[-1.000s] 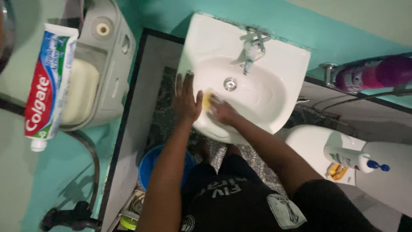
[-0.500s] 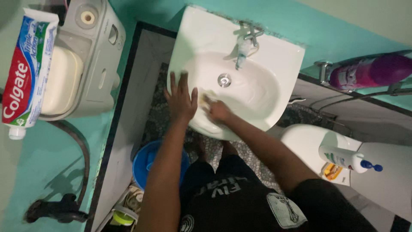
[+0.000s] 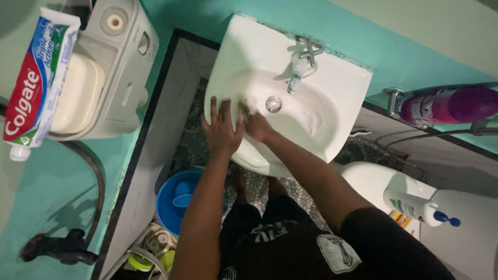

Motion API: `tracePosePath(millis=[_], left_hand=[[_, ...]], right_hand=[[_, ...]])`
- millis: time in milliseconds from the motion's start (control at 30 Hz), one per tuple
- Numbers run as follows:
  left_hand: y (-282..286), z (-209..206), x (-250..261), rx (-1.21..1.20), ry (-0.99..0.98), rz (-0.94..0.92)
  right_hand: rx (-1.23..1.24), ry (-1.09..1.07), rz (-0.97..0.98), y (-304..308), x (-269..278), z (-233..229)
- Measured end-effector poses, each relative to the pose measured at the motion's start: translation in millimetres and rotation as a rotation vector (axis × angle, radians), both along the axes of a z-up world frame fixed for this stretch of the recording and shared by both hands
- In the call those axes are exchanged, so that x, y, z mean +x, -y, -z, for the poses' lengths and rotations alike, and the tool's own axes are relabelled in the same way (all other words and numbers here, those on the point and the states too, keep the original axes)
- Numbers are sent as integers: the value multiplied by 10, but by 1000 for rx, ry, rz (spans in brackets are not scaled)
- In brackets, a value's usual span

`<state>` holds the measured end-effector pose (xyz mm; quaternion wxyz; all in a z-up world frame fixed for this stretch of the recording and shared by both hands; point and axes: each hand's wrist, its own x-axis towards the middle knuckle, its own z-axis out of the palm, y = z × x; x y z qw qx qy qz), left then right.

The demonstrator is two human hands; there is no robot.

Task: The person cleans a bathroom sink by pouring liquid from a purple bottle onto a yellow sponge, scrubbing the basin and faucet by hand, and rinsing the surface with water poured from a small blue scoop.

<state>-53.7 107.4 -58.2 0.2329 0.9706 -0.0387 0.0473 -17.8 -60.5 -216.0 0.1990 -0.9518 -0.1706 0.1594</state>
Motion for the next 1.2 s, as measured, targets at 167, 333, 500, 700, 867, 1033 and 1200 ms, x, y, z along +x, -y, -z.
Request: tracePosePath(millis=[167, 333, 500, 700, 867, 1033, 1200], left_hand=[[5, -45, -24, -34, -30, 1], [11, 6, 11, -2, -51, 14], [-42, 21, 9, 5, -6, 35], [-28, -12, -19, 8, 11, 41], [-39, -34, -16, -17, 48, 44], [-10, 20, 17, 5, -6, 31], [-39, 57, -19, -27, -20, 31]], right_hand=[[-55, -199, -83, 995, -492, -890], [-449, 87, -132, 1591, -98, -523], [-43, 99, -103, 53, 77, 95], [-4, -183, -163, 853, -560, -825], [-536, 88, -226, 1894, 20, -916], [-439, 478, -561, 1101, 914, -17], [25, -176, 314, 1388, 773, -106]])
